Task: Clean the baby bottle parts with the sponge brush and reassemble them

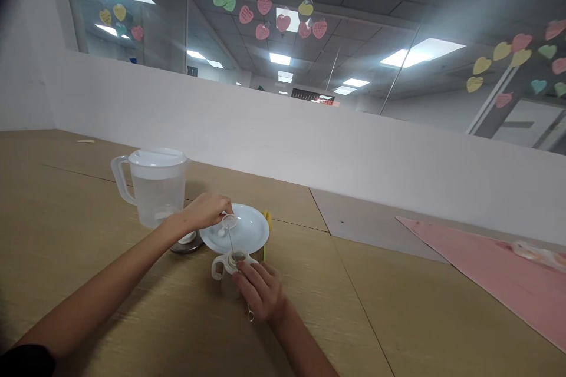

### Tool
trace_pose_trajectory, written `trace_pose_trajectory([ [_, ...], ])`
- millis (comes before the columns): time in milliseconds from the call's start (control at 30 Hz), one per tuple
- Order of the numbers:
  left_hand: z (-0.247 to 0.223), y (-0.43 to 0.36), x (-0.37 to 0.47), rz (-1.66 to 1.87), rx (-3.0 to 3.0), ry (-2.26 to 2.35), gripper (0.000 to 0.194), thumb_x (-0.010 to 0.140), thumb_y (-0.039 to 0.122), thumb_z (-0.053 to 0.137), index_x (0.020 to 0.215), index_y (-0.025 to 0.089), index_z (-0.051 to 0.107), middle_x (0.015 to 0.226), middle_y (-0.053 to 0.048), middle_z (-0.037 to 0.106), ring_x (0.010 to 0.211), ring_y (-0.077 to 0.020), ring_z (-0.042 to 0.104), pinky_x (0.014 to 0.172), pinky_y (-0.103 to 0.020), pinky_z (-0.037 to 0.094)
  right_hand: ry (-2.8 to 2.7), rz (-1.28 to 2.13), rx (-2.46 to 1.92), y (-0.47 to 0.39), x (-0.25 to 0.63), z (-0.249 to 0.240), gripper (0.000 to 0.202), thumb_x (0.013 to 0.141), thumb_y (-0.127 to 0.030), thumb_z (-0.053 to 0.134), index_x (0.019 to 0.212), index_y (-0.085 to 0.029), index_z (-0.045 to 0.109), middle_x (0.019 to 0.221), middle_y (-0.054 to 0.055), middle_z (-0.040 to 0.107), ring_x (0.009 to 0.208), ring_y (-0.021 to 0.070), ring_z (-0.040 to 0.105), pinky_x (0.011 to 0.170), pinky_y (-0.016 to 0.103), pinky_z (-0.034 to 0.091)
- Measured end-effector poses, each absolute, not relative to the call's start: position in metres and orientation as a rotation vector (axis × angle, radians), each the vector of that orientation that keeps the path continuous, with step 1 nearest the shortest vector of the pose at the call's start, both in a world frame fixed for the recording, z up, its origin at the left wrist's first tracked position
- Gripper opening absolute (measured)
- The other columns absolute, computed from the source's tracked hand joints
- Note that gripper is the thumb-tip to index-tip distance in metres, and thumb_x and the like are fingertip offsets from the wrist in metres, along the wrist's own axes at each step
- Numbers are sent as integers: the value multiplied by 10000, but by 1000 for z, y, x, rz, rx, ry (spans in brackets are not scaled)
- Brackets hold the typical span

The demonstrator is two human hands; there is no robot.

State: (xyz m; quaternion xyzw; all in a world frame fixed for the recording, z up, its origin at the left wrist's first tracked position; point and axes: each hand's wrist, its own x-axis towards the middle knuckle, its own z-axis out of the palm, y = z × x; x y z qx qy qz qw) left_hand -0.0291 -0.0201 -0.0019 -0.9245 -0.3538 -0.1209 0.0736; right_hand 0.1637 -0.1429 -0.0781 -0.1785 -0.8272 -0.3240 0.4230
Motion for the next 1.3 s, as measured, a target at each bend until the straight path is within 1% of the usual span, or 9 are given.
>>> trace_pose_trajectory([
  [133, -4, -19, -29, -352, -2793, -1040, 209, 743, 121, 505, 714, 199, 697, 838, -79, 702, 756, -187, 618, 541, -239, 308, -2024, -824, -470, -139, 162, -81, 189, 900, -127, 413, 1019, -134, 561, 828, 119, 706, 730, 158, 659, 582, 262, 517],
  [233, -6, -19, -29, -369, -2804, -1016, 202, 728, 112, 516, 700, 202, 695, 822, -74, 704, 722, -180, 612, 528, -238, 291, -2009, -838, -472, -135, 160, -84, 178, 888, -118, 431, 1001, -113, 567, 816, 128, 702, 701, 158, 651, 565, 257, 506],
  [367, -9, -20, -28, -438, -2810, -987, 189, 750, 130, 530, 663, 187, 688, 779, -83, 696, 706, -171, 608, 558, -228, 316, -2045, -823, -482, -134, 158, -83, 193, 898, -115, 397, 981, -103, 571, 818, 137, 701, 704, 159, 651, 561, 256, 507],
  [533, -9, -25, -26, -474, -2842, -931, 178, 761, 145, 528, 702, 190, 690, 756, -68, 683, 690, -153, 593, 569, -224, 324, -2039, -818, -501, -134, 157, -82, 197, 902, -116, 395, 966, -101, 581, 820, 137, 699, 748, 163, 660, 592, 258, 521],
  [733, -4, -37, -22, -444, -2874, -832, 203, 785, 130, 506, 623, 160, 623, 750, -35, 653, 597, -111, 537, 499, -239, 233, -2015, -816, -521, -134, 156, -82, 204, 903, -98, 389, 991, -92, 573, 828, 137, 694, 761, 165, 659, 615, 263, 532],
  [900, -1, -46, -17, -402, -2905, -874, 165, 789, 114, 533, 663, 159, 628, 820, -17, 664, 613, -106, 527, 502, -244, 218, -1919, -798, -599, -130, 161, -84, 217, 876, -64, 419, 1021, -106, 576, 849, 123, 689, 828, 164, 659, 684, 269, 541],
  [1067, 2, -49, -18, -436, -2959, -799, 137, 812, 145, 562, 728, 192, 658, 893, 10, 656, 665, -101, 539, 537, -232, 251, -1795, -747, -689, -130, 162, -77, 226, 843, -32, 442, 997, -120, 584, 829, 114, 684, 797, 163, 659, 667, 261, 541],
  [1167, 3, -49, -22, -495, -2975, -766, 149, 822, 155, 552, 715, 190, 650, 868, 13, 640, 693, -102, 542, 553, -222, 273, -1780, -699, -670, -131, 158, -77, 237, 834, -20, 439, 995, -122, 581, 826, 112, 681, 787, 161, 655, 667, 262, 545],
  [1300, 5, -51, -23, -544, -2973, -744, 179, 828, 162, 536, 682, 180, 637, 808, 9, 613, 676, -98, 529, 543, -224, 265, -1791, -654, -649, -130, 152, -81, 248, 830, -11, 431, 997, -116, 583, 833, 116, 678, 816, 168, 654, 686, 271, 553],
])
